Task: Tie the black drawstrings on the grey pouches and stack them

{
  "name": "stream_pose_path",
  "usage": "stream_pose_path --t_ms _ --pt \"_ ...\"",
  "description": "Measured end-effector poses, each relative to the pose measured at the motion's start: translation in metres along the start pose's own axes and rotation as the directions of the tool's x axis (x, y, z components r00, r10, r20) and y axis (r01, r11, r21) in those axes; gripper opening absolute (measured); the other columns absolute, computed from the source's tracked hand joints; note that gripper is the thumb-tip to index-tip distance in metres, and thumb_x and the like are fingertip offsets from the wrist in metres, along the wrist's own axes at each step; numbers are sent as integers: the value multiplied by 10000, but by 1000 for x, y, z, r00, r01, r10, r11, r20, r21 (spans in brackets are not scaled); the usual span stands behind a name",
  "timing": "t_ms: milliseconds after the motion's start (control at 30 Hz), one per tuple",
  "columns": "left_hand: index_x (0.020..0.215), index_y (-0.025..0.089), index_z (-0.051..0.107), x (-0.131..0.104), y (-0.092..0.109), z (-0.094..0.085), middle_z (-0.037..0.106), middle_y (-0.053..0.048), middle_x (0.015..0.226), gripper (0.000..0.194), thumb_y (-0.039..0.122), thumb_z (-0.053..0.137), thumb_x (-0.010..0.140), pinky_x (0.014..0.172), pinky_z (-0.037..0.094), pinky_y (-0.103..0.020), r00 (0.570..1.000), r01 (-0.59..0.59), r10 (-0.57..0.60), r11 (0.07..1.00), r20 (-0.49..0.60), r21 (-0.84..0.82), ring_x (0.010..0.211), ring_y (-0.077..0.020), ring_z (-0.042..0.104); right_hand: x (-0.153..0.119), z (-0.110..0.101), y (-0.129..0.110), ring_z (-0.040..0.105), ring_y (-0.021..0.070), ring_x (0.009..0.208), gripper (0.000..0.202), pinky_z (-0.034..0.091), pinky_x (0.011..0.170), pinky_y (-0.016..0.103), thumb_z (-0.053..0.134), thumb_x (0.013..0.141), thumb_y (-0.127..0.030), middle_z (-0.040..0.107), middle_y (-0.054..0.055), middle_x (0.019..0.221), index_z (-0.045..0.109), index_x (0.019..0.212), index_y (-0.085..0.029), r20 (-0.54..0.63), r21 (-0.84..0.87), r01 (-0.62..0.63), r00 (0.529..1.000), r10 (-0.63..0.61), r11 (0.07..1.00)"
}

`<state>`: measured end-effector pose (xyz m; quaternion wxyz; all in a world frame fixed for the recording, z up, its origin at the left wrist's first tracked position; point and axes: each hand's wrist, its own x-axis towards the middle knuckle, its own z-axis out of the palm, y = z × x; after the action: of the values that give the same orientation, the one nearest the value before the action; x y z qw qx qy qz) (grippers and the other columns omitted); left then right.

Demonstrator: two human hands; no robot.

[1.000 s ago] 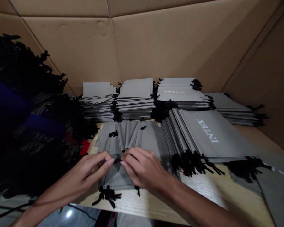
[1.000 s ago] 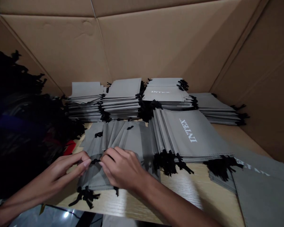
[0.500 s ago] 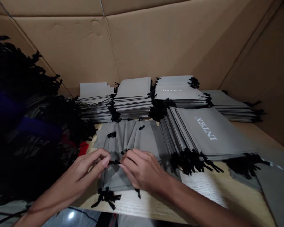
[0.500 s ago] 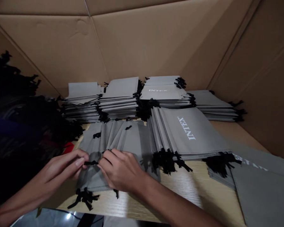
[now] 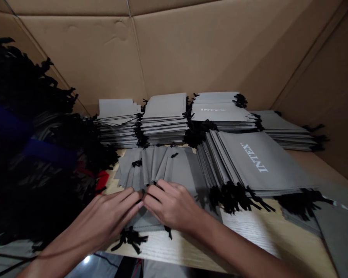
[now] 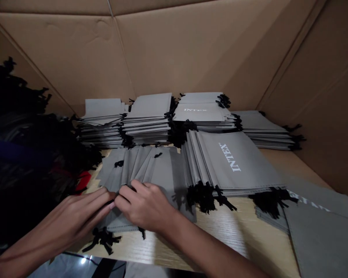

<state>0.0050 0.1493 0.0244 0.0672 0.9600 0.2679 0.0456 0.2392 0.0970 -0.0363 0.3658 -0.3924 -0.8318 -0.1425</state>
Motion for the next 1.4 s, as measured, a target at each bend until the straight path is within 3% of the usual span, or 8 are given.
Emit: stream_pose_path --t_ms 233,467,567,700,900,1133,1300,1400 --pt "835 245 515 2 -2 -2 567 59 742 409 429 402 1183 602 385 -256 986 142 -106 941 130 -306 634 -128 571 -1 6 4 446 169 758 316 341 599 333 466 1111 -94 544 -6 768 620 852 -190 -60 128 85 995 -78 988" --pt "802 234 578 2 0 -6 517 61 668 436 451 447 1156 547 378 -231 983 160 -111 912 148 -379 573 -118 533 -6 12 3 448 177 775 340 317 619 348 442 1138 -87 533 3 776 634 875 -183 -28 162 97 995 -94 982" --pt "966 251 695 6 3 -13 639 56 754 321 456 515 1135 585 455 -201 985 159 -119 911 126 -380 623 -118 618 -9 14 4 469 178 778 293 328 614 346 477 1123 -96 561 10 802 640 895 -181 -24 166 54 998 -51 985" --pt "1285 295 662 5 0 -20 672 62 862 301 415 733 1017 622 535 -180 962 198 -257 888 -89 -415 708 -126 666 -10 12 6 530 174 818 275 382 626 327 521 1167 -271 637 22 883 645 935 -192 37 206 -77 997 71 975" --pt "1196 259 682 -4 -6 -27 690 42 917 194 240 707 1005 725 593 -188 869 131 -311 894 -384 -429 795 -118 681 -7 5 6 602 172 875 294 477 709 302 522 1176 -332 711 47 954 674 971 -186 55 293 -195 981 187 936" --pt "1196 278 754 -1 -7 -22 800 3 956 235 450 713 1043 482 486 -168 926 165 -269 920 -266 -354 744 -163 735 -6 0 6 593 174 868 286 483 700 304 536 1169 -323 720 51 958 689 979 -173 37 270 -180 984 177 946" --pt "1402 323 697 0 -4 -17 792 -34 1331 334 449 653 1096 918 624 -231 979 132 -170 949 -110 -285 1125 -211 791 -5 -4 6 571 182 889 244 427 638 308 553 1153 -281 707 43 967 674 959 -195 30 197 -92 996 88 976" --pt "1355 331 707 0 0 -16 784 -19 1327 263 403 646 1110 991 597 -235 995 62 -77 972 -61 -226 1175 -201 781 -6 -5 6 550 183 898 160 405 625 311 585 1122 -219 691 38 989 669 987 -206 66 141 -43 997 34 989"
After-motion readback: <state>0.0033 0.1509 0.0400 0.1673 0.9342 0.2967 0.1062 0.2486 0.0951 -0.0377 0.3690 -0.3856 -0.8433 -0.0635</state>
